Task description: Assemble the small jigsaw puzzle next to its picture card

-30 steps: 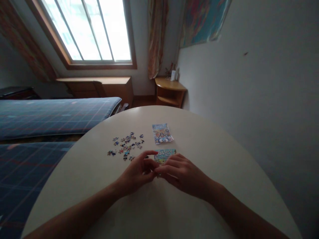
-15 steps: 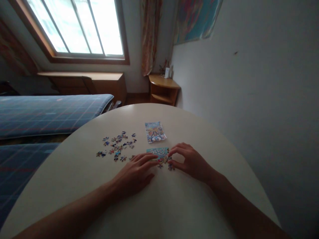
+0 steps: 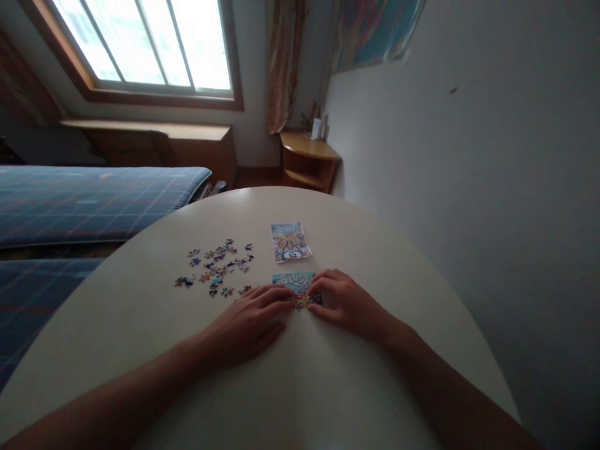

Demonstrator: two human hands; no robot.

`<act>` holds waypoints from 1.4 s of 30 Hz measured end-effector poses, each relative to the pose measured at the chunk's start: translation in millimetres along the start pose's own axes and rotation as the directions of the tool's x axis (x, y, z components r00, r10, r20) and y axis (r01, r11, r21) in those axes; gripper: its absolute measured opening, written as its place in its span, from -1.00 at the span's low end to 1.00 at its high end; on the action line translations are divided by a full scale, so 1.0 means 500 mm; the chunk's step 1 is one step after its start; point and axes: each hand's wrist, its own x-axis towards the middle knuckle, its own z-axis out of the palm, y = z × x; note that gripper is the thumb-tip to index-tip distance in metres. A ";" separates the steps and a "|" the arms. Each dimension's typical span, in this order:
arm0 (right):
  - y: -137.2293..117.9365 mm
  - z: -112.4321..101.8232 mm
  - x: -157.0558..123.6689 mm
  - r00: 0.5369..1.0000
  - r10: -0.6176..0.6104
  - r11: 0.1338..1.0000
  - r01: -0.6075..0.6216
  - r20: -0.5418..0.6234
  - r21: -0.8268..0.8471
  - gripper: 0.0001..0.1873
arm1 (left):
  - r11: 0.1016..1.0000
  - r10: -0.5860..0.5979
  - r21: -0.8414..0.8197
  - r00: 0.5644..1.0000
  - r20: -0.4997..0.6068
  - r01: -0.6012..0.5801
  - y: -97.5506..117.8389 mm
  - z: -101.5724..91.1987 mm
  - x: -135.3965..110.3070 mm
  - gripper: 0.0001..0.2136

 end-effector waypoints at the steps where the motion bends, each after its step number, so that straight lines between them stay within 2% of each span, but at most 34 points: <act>1: 0.000 -0.001 0.000 1.000 -0.003 1.000 0.003 0.005 -0.002 -0.79 | 1.000 0.002 0.003 1.000 0.003 -0.002 0.000 -0.001 0.000 -0.62; 12: -0.008 -0.007 0.007 0.997 -0.079 0.994 0.081 0.028 -0.079 -0.90 | 0.998 0.032 0.061 0.999 0.032 -0.034 0.003 -0.011 -0.001 -0.66; 21: -0.010 0.008 0.012 0.998 -0.061 0.990 0.061 0.005 -0.127 -0.98 | 0.992 -0.001 0.129 0.997 0.071 -0.008 0.000 -0.005 -0.013 -0.63; 26: -0.016 0.004 0.012 0.999 -0.053 0.989 0.053 0.008 -0.136 -0.94 | 0.991 -0.005 0.134 0.998 0.065 -0.004 0.000 -0.003 -0.016 -0.62; 28: -0.015 -0.004 0.009 0.998 -0.061 0.990 0.061 0.008 -0.129 -0.97 | 0.992 0.010 0.127 0.998 0.058 -0.017 0.000 -0.003 -0.017 -0.62; 31: -0.007 -0.022 0.002 0.998 -0.067 0.994 0.068 0.007 -0.091 -0.87 | 0.993 0.038 0.113 0.998 0.046 -0.043 0.000 -0.006 -0.016 -0.62; 35: 0.002 -0.040 -0.009 0.996 -0.081 0.996 0.081 0.022 -0.038 -0.87 | 0.992 0.056 0.109 0.997 0.054 -0.061 0.003 -0.013 -0.012 -0.58; 42: -0.002 -0.039 -0.017 0.993 -0.095 0.994 0.099 0.074 -0.047 -0.85 | 0.992 0.050 0.109 0.997 0.058 -0.056 0.004 -0.014 -0.007 -0.53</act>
